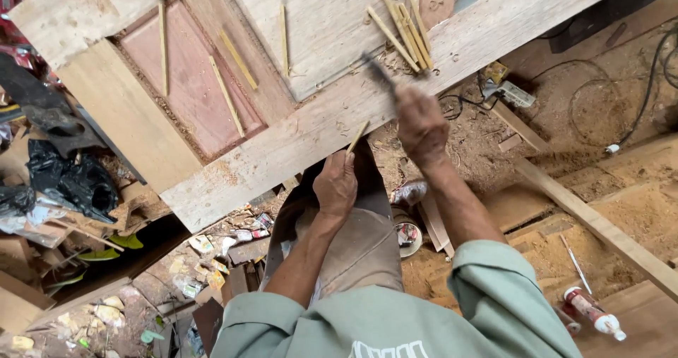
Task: Shaping and shaving thin wooden sticks using a hand knife in a woodworking environment.
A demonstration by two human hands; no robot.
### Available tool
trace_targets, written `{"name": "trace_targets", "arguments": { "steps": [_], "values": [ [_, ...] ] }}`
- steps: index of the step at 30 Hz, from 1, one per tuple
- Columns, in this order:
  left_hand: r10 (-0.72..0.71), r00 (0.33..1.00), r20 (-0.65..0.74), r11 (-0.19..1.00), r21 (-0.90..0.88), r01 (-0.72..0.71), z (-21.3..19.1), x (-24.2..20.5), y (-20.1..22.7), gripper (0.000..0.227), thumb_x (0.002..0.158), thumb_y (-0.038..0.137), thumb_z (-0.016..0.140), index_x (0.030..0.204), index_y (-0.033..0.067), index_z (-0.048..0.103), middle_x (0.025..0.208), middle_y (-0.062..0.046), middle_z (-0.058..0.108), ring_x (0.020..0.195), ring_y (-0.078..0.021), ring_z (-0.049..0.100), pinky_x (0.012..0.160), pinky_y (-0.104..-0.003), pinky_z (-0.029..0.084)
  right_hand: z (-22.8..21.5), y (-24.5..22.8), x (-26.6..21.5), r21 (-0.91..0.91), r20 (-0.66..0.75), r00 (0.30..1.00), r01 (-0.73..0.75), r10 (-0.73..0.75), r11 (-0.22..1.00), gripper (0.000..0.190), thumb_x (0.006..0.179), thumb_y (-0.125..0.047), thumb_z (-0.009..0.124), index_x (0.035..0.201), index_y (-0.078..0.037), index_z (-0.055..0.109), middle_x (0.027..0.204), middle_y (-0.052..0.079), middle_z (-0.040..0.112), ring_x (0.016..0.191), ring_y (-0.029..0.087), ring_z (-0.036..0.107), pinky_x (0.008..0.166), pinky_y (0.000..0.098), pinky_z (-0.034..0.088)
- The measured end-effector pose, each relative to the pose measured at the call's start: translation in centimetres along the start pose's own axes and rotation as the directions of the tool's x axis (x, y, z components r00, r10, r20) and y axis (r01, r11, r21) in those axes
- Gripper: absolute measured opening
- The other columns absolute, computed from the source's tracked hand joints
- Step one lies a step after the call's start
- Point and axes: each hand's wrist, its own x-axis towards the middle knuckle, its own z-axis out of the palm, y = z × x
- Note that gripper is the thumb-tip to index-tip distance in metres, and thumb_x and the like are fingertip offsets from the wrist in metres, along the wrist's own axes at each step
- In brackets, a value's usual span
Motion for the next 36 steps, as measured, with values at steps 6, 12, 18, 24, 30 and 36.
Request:
{"name": "trace_targets", "arguments": {
  "steps": [6,12,18,24,30,36],
  "values": [
    [-0.074,0.996,0.047,0.993,-0.090,0.078,-0.1,0.3,0.1,0.026,0.106,0.043,0.057,0.099,0.0203,0.067,0.078,-0.004,0.061,0.072,-0.0314,0.071,0.055,-0.046,0.060,-0.7,-3.5,-1.0,0.306,-0.032,0.988,-0.136,0.153,0.942,0.026,0.100,-0.013,0.060,0.121,-0.011,0.076,0.098,0.013,0.070,0.082,0.025,0.068,0.071,0.0342,0.061],
    [-0.089,0.993,0.073,0.992,-0.085,0.095,0.0,0.6,0.1,0.027,0.103,0.047,0.058,0.097,0.0217,0.067,0.078,-0.002,0.063,0.071,-0.0302,0.072,0.057,-0.045,0.061,-0.4,-3.7,-2.1,0.313,-0.067,0.968,-0.210,0.242,0.926,0.024,0.097,-0.015,0.068,0.120,-0.011,0.076,0.108,0.010,0.071,0.090,0.026,0.070,0.078,0.0372,0.060],
    [0.012,1.000,-0.008,0.997,0.081,-0.012,0.5,1.0,0.2,0.022,0.103,0.043,0.058,0.093,0.0247,0.065,0.073,0.002,0.058,0.066,-0.0254,0.070,0.053,-0.038,0.059,-1.1,-6.0,-2.8,0.268,-0.041,0.998,-0.032,0.044,0.963,0.031,0.097,-0.019,0.058,0.123,-0.019,0.075,0.106,0.009,0.071,0.087,0.028,0.072,0.071,0.0410,0.059],
    [0.064,0.997,-0.042,0.994,0.086,-0.060,0.8,0.4,-0.2,0.021,0.105,0.039,0.059,0.096,0.0219,0.067,0.074,0.003,0.059,0.063,-0.0237,0.069,0.051,-0.036,0.059,-0.6,0.3,-0.3,-0.026,-0.088,0.996,0.027,-0.029,0.999,0.032,0.096,-0.010,0.056,0.122,-0.017,0.073,0.100,0.008,0.069,0.071,0.025,0.065,0.054,0.0345,0.055],
    [0.007,1.000,-0.013,1.000,0.016,-0.007,0.5,1.0,0.1,0.023,0.105,0.041,0.059,0.095,0.0219,0.067,0.074,0.001,0.060,0.065,-0.0259,0.069,0.053,-0.037,0.058,0.4,-2.3,-3.3,0.203,-0.003,0.999,0.040,-0.041,0.978,0.035,0.095,-0.019,0.056,0.125,-0.022,0.072,0.111,0.006,0.070,0.091,0.028,0.069,0.067,0.0384,0.060],
    [-0.031,1.000,-0.006,0.998,-0.062,0.030,-0.8,1.7,1.4,0.025,0.101,0.040,0.065,0.088,0.0191,0.068,0.068,0.000,0.062,0.064,-0.0275,0.071,0.053,-0.037,0.057,-0.7,2.6,-0.6,0.200,-0.138,0.963,-0.200,0.230,0.959,0.025,0.104,-0.016,0.059,0.123,-0.006,0.071,0.111,0.013,0.067,0.092,0.032,0.067,0.077,0.0410,0.058]
  ]
}}
